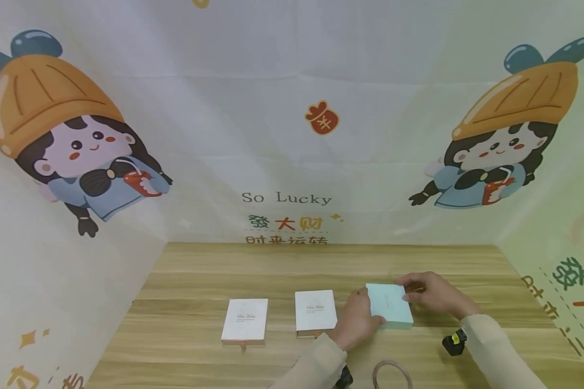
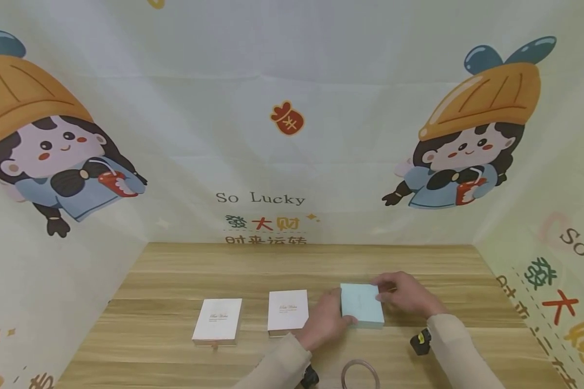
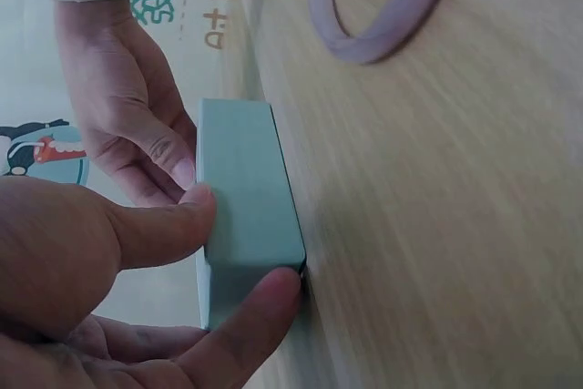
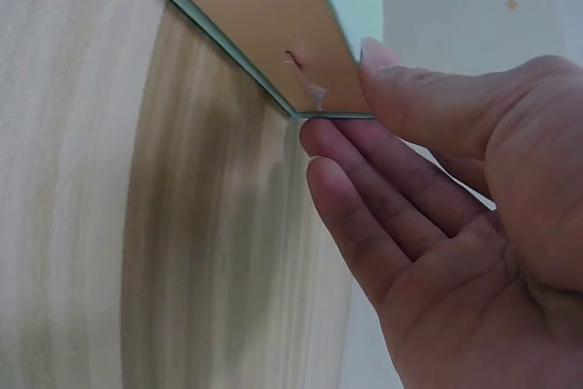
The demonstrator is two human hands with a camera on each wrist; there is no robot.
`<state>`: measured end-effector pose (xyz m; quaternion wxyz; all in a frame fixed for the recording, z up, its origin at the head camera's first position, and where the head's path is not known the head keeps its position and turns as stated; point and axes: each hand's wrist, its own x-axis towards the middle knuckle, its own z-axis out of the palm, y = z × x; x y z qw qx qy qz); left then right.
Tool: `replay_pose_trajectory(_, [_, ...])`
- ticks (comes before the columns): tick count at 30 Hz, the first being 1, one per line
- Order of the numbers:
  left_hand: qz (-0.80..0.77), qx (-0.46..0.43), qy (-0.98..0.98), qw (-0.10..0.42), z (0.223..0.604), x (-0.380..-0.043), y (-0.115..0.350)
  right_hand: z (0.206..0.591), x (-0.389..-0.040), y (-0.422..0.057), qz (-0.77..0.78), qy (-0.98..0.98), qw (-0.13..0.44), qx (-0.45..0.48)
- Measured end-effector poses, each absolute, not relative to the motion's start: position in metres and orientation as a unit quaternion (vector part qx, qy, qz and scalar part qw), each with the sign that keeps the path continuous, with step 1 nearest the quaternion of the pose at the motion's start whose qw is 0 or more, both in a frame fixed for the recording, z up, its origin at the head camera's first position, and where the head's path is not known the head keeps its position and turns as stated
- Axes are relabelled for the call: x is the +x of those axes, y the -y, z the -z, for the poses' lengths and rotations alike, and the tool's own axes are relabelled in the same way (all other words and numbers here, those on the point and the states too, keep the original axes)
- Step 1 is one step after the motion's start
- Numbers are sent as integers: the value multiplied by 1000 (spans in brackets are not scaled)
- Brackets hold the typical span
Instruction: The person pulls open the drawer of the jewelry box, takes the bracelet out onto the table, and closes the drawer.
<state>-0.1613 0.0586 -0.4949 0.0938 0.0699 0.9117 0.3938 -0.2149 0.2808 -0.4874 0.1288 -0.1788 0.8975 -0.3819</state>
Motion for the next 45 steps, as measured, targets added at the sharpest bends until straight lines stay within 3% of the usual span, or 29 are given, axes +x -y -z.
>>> replay_pose_trajectory(21, [-411, 75, -905, 80, 493, -195, -44, 492, -197, -281, 379, -913, 79, -128])
replay_pose_trajectory(45, [-480, -3, -868, 130, 491, -221, -45, 503, -126, -235, 390, -920, -27, 33])
